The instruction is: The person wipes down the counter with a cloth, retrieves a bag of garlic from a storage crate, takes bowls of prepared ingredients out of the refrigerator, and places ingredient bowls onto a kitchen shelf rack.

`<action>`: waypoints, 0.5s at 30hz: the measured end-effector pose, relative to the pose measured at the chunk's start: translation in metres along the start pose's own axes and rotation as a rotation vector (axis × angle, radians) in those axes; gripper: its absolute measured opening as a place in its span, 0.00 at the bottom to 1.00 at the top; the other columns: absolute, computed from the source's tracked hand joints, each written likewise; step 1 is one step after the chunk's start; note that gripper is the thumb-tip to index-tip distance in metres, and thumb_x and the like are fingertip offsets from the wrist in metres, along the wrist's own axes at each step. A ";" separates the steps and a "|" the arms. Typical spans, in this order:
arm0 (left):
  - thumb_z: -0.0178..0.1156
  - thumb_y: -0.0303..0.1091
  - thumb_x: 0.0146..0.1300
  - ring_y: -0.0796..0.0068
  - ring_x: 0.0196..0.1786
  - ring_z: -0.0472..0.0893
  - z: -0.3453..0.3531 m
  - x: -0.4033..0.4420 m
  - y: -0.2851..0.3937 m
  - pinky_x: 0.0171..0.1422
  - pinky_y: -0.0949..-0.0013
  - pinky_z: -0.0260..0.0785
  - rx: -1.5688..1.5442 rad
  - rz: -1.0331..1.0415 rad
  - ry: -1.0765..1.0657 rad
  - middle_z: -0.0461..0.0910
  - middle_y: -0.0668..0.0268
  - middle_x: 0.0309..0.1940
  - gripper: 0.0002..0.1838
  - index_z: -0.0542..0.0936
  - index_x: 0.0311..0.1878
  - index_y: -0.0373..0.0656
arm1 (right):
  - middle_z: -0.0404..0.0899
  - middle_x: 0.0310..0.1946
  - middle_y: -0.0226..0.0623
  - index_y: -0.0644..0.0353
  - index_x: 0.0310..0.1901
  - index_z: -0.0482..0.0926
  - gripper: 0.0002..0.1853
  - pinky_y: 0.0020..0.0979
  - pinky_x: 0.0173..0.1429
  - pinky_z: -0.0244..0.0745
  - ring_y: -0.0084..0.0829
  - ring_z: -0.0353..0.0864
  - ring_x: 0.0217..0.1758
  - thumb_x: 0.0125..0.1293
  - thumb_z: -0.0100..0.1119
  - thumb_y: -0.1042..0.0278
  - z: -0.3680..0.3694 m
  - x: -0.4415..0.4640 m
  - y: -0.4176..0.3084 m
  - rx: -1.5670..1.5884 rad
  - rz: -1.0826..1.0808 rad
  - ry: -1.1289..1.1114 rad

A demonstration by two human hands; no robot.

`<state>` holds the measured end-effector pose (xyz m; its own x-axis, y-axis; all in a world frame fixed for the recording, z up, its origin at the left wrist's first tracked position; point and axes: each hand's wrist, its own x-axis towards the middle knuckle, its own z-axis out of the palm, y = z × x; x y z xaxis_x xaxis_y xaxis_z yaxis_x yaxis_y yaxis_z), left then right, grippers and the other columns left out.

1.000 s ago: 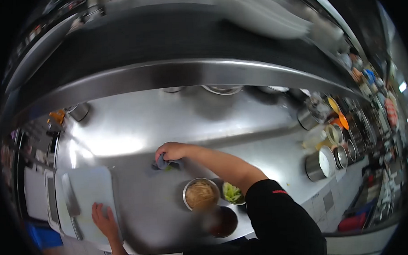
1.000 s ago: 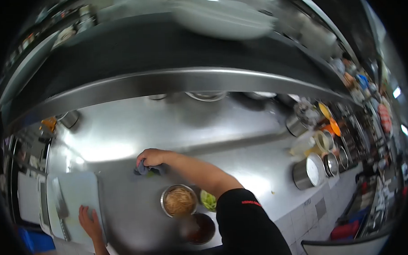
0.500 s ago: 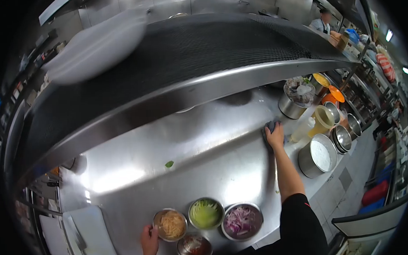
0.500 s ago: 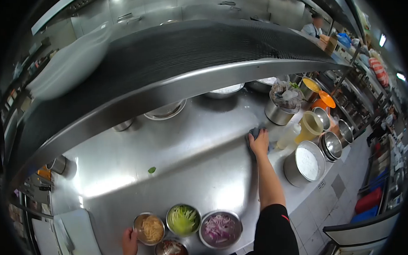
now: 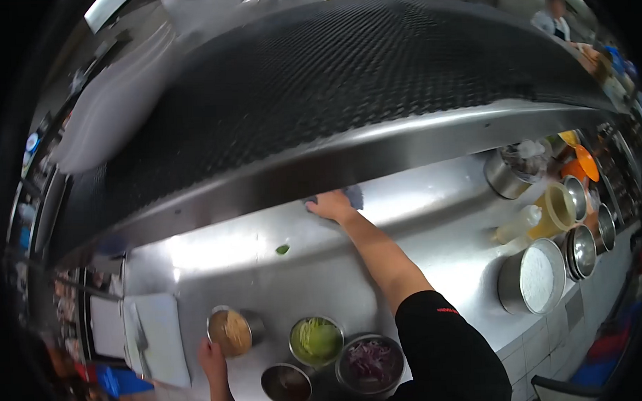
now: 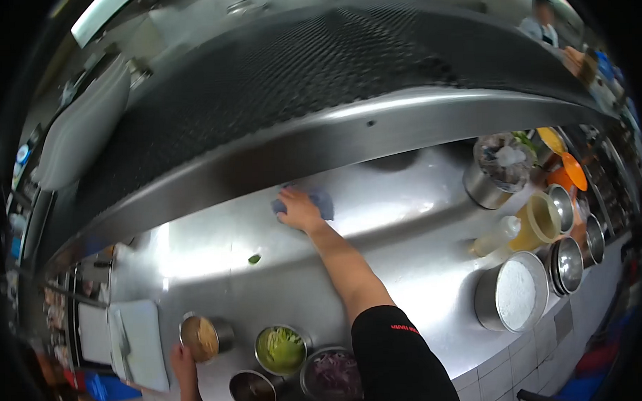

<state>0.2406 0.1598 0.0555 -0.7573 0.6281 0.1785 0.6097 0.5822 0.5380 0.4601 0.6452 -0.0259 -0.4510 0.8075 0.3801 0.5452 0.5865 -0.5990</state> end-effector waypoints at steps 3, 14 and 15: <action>0.51 0.34 0.64 0.74 0.26 0.67 -0.006 0.027 0.012 0.29 0.64 0.62 -0.214 -0.090 0.012 0.69 0.64 0.22 0.12 0.68 0.28 0.36 | 0.76 0.59 0.42 0.56 0.53 0.79 0.22 0.43 0.72 0.61 0.41 0.71 0.66 0.55 0.62 0.63 0.038 -0.033 -0.048 0.277 -0.393 -0.251; 0.56 0.44 0.69 0.66 0.29 0.84 0.119 0.163 0.048 0.27 0.65 0.80 -0.716 -0.327 -0.230 0.80 0.53 0.38 0.19 0.75 0.45 0.33 | 0.80 0.52 0.37 0.61 0.53 0.79 0.25 0.29 0.61 0.72 0.30 0.78 0.55 0.51 0.49 0.81 -0.128 -0.205 -0.063 1.109 0.191 -0.435; 0.57 0.47 0.69 0.65 0.30 0.84 0.116 0.154 0.060 0.29 0.64 0.80 -0.760 -0.386 -0.281 0.80 0.52 0.40 0.22 0.74 0.49 0.33 | 0.79 0.54 0.38 0.60 0.54 0.78 0.27 0.32 0.63 0.71 0.31 0.77 0.57 0.49 0.49 0.79 -0.164 -0.224 -0.050 1.073 0.288 -0.342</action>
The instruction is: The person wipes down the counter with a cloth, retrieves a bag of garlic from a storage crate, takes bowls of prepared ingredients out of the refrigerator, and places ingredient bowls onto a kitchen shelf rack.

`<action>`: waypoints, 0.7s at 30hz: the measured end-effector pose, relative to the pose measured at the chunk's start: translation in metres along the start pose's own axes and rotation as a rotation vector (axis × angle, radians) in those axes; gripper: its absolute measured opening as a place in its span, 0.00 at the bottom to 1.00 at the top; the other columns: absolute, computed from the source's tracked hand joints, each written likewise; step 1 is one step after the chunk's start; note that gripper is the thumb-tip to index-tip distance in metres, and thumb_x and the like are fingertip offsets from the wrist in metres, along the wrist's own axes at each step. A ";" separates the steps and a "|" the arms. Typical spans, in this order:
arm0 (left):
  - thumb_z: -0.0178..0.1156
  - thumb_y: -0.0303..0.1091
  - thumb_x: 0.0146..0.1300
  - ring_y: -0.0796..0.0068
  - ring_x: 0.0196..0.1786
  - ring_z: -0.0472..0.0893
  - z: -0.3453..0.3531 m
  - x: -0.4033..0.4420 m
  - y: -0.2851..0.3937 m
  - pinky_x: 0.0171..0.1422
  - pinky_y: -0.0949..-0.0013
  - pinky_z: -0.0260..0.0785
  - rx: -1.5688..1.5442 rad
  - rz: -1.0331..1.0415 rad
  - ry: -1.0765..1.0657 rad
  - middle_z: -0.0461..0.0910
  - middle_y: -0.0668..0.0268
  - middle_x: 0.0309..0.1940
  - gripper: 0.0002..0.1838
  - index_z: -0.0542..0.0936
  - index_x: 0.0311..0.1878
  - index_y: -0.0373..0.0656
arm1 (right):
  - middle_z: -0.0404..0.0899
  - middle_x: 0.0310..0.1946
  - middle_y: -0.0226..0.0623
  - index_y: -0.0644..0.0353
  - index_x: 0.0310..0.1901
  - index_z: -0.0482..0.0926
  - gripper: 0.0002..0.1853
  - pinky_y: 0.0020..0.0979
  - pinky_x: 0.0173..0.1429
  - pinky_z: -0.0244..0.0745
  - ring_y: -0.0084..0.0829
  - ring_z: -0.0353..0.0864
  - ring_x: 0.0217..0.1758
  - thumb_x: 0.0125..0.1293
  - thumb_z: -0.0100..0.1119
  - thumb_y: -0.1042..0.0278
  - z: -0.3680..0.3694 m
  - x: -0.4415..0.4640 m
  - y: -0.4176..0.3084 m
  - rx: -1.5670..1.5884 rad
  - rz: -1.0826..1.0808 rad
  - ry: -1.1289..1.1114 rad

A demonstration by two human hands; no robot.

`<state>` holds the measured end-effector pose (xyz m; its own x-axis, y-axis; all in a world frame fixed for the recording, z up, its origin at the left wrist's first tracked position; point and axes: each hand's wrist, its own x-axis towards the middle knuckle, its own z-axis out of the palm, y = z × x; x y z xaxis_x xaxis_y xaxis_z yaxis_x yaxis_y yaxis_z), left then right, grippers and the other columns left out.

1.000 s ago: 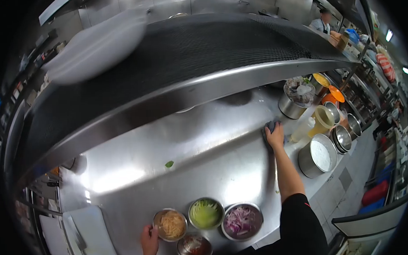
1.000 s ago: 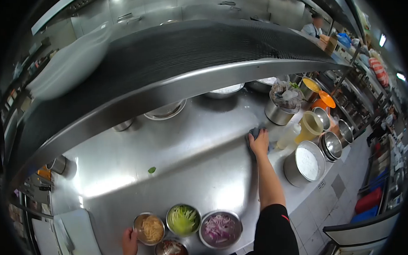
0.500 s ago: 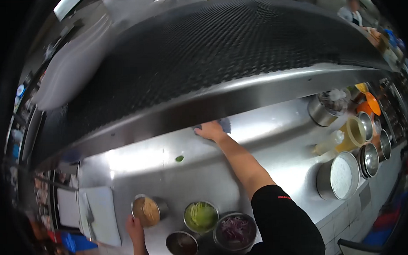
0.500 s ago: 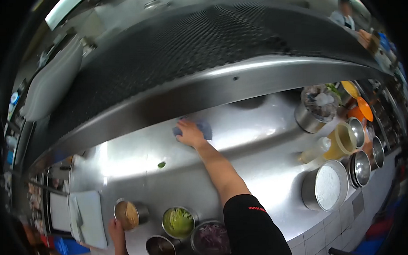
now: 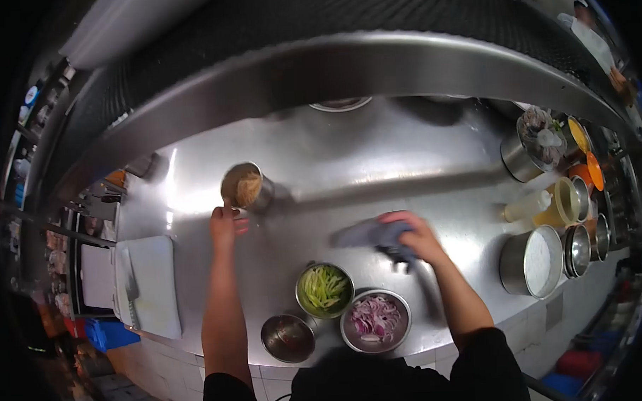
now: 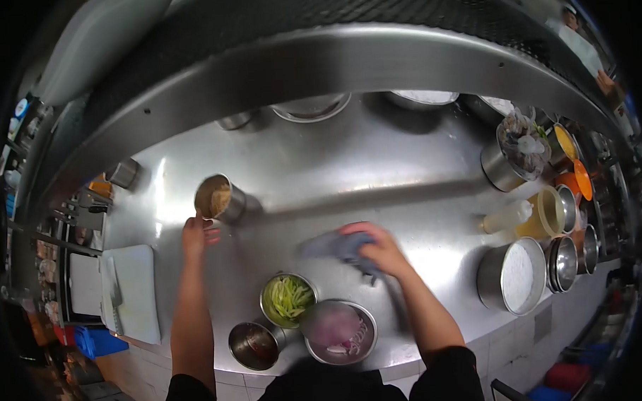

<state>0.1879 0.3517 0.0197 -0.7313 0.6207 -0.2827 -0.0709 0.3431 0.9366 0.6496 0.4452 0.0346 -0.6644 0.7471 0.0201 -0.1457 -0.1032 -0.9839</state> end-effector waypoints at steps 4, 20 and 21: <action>0.56 0.51 0.69 0.65 0.41 0.85 0.008 -0.090 0.022 0.37 0.60 0.79 0.465 -0.002 -0.534 0.81 0.57 0.46 0.25 0.73 0.56 0.39 | 0.71 0.64 0.45 0.65 0.63 0.70 0.31 0.35 0.72 0.61 0.38 0.69 0.67 0.53 0.49 0.74 -0.103 -0.111 0.002 -0.449 -0.078 0.682; 0.52 0.28 0.61 0.64 0.34 0.82 -0.212 -0.203 0.006 0.42 0.62 0.73 0.497 0.157 0.236 0.82 0.52 0.32 0.16 0.77 0.51 0.34 | 0.58 0.70 0.59 0.63 0.66 0.65 0.33 0.48 0.78 0.52 0.58 0.57 0.73 0.58 0.60 0.71 0.269 0.153 0.119 -0.990 -0.452 -0.219; 0.51 0.26 0.60 0.71 0.34 0.80 -0.232 -0.216 0.004 0.42 0.66 0.73 0.483 0.172 0.340 0.82 0.55 0.31 0.15 0.79 0.49 0.33 | 0.60 0.69 0.58 0.64 0.66 0.66 0.32 0.48 0.77 0.53 0.57 0.58 0.73 0.58 0.60 0.70 0.300 0.179 0.129 -0.966 -0.510 -0.220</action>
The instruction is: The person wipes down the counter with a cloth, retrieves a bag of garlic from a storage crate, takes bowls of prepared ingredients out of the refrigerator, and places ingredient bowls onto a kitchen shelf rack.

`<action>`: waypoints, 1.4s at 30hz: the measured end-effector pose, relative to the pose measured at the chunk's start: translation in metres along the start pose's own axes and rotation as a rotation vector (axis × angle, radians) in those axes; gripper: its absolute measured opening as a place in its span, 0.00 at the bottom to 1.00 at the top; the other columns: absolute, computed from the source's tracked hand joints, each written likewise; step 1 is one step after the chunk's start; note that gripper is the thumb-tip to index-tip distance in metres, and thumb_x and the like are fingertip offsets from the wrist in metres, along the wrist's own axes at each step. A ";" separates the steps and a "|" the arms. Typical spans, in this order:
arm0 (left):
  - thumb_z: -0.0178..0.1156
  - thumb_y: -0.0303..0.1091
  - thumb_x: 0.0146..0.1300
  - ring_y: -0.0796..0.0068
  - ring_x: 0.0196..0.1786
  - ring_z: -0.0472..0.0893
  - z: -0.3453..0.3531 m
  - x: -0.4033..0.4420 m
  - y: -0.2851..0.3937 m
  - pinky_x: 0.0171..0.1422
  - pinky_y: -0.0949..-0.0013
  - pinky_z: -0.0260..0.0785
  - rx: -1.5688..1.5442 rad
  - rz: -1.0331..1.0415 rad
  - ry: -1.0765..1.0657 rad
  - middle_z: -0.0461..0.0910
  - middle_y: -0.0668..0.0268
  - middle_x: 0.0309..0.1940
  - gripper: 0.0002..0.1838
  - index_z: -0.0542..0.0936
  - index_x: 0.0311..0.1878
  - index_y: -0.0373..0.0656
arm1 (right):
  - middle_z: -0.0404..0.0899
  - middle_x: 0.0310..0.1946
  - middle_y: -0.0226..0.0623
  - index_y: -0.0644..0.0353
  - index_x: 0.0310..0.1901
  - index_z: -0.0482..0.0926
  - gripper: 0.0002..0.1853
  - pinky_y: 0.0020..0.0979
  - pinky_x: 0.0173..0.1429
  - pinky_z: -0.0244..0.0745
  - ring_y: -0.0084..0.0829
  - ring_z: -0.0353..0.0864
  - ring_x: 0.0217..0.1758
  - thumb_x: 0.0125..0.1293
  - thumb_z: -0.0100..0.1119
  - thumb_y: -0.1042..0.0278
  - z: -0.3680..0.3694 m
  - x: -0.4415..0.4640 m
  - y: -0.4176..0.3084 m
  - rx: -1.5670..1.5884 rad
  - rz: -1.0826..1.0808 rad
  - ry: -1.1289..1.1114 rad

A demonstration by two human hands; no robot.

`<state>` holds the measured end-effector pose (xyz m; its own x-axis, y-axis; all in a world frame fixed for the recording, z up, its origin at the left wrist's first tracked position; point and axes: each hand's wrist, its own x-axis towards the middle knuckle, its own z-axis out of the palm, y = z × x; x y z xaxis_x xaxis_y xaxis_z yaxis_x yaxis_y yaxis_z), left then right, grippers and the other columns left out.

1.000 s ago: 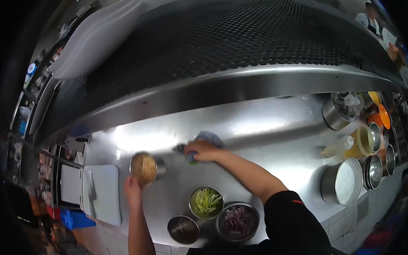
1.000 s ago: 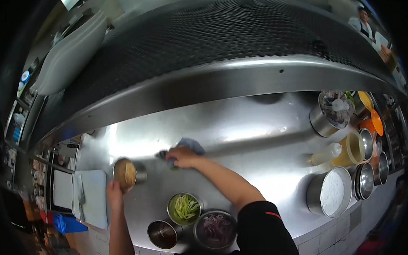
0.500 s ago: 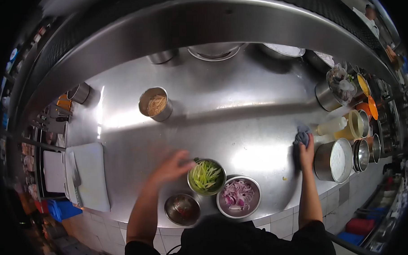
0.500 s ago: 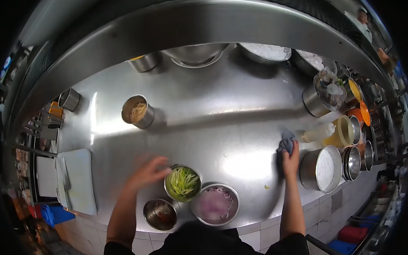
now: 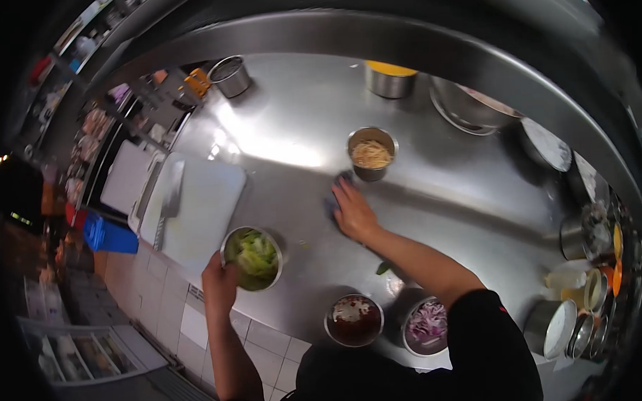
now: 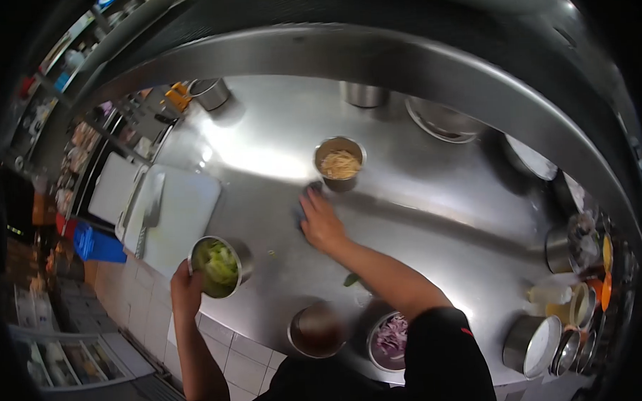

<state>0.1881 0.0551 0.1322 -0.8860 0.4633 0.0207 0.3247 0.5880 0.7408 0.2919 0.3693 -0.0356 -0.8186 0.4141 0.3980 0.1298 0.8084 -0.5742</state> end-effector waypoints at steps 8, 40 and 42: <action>0.52 0.29 0.61 0.68 0.37 0.82 -0.065 -0.009 -0.077 0.43 0.65 0.73 0.095 -0.116 0.229 0.83 0.54 0.34 0.14 0.79 0.46 0.32 | 0.72 0.63 0.37 0.54 0.52 0.80 0.19 0.46 0.77 0.54 0.42 0.67 0.69 0.56 0.58 0.72 0.115 0.113 -0.077 0.293 -0.463 -0.546; 0.59 0.41 0.65 0.68 0.27 0.75 0.150 -0.019 0.006 0.33 0.60 0.68 -0.105 0.089 -0.303 0.74 0.61 0.23 0.14 0.72 0.32 0.39 | 0.83 0.50 0.36 0.57 0.34 0.84 0.17 0.39 0.67 0.69 0.42 0.76 0.61 0.45 0.52 0.86 -0.197 -0.231 0.045 0.229 0.128 -0.282; 0.59 0.44 0.67 0.68 0.29 0.77 0.154 -0.024 0.023 0.35 0.60 0.69 -0.036 0.170 -0.233 0.75 0.62 0.25 0.17 0.72 0.33 0.39 | 0.83 0.49 0.37 0.57 0.34 0.84 0.18 0.37 0.65 0.70 0.41 0.77 0.59 0.45 0.50 0.87 -0.221 -0.250 0.033 0.275 0.305 -0.194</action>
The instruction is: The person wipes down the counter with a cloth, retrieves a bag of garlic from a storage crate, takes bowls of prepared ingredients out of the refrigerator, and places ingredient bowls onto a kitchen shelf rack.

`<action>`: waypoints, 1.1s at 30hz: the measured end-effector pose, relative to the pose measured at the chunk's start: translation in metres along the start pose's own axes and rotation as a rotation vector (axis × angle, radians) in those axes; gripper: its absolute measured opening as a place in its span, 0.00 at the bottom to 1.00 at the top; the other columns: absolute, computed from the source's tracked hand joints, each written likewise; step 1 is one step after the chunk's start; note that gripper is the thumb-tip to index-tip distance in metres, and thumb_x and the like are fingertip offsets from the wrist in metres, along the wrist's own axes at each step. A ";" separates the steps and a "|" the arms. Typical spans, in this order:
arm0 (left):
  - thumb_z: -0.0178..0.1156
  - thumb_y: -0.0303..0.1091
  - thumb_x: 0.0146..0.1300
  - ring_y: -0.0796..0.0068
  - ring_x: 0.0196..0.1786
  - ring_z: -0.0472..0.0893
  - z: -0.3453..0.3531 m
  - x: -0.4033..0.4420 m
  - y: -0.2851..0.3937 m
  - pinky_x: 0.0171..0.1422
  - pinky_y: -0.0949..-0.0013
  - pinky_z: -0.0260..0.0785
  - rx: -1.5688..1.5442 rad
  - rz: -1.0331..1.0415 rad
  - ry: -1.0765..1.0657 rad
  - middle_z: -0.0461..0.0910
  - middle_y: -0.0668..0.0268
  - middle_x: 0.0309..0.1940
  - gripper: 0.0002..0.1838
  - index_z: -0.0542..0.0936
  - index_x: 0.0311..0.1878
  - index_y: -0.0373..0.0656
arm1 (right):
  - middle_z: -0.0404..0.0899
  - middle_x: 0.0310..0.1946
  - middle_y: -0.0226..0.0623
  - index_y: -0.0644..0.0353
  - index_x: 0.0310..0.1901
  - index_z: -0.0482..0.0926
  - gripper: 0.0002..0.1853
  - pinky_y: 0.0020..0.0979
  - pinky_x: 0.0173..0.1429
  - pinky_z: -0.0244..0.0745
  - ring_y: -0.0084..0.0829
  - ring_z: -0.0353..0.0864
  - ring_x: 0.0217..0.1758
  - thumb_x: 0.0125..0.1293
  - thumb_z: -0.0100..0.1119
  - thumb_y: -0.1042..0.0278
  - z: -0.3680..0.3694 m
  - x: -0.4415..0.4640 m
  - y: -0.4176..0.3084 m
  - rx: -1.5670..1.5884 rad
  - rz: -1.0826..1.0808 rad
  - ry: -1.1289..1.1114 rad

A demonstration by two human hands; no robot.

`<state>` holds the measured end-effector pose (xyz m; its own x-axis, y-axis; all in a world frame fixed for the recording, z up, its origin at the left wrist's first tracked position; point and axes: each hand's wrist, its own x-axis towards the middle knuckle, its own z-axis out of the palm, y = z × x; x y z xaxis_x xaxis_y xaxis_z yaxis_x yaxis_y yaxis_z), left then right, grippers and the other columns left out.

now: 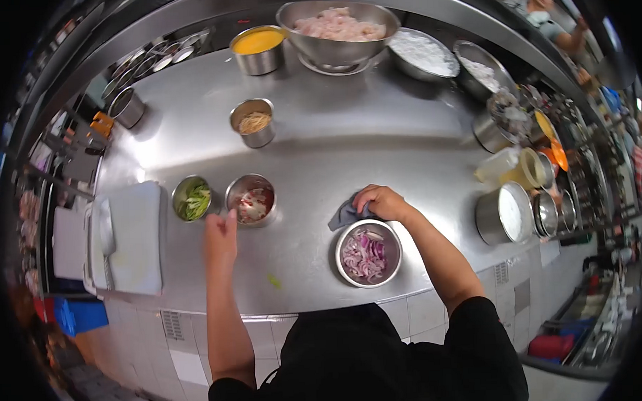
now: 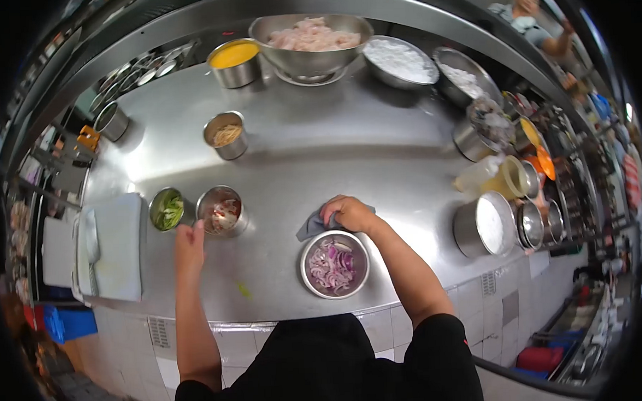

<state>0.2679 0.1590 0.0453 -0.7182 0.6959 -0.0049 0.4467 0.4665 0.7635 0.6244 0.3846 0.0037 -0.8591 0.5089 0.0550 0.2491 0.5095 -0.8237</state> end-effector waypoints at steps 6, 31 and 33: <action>0.63 0.51 0.62 0.54 0.49 0.82 0.082 -0.110 0.056 0.52 0.57 0.73 -0.008 0.199 -0.600 0.82 0.50 0.45 0.28 0.75 0.55 0.39 | 0.81 0.53 0.40 0.65 0.45 0.82 0.22 0.29 0.65 0.68 0.32 0.76 0.58 0.48 0.44 0.85 -0.049 -0.150 -0.033 0.359 0.380 0.862; 0.52 0.43 0.73 0.78 0.23 0.77 0.026 -0.091 -0.005 0.25 0.75 0.67 -0.591 -0.076 -0.092 0.78 0.65 0.25 0.14 0.77 0.37 0.42 | 0.78 0.55 0.41 0.59 0.44 0.82 0.19 0.40 0.67 0.67 0.44 0.74 0.61 0.51 0.50 0.81 0.165 -0.022 -0.077 0.385 -0.127 0.327; 0.51 0.41 0.71 0.79 0.23 0.75 -0.009 -0.153 -0.042 0.26 0.73 0.67 -0.518 -0.231 0.010 0.76 0.66 0.22 0.14 0.75 0.32 0.43 | 0.78 0.54 0.44 0.60 0.45 0.82 0.22 0.37 0.68 0.67 0.44 0.75 0.61 0.48 0.46 0.83 0.134 -0.053 -0.078 0.402 -0.089 0.425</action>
<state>0.3544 0.0281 0.0198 -0.7723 0.6014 -0.2049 -0.0406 0.2751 0.9606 0.5907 0.2247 -0.0102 -0.5938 0.7517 0.2870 -0.0767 0.3022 -0.9502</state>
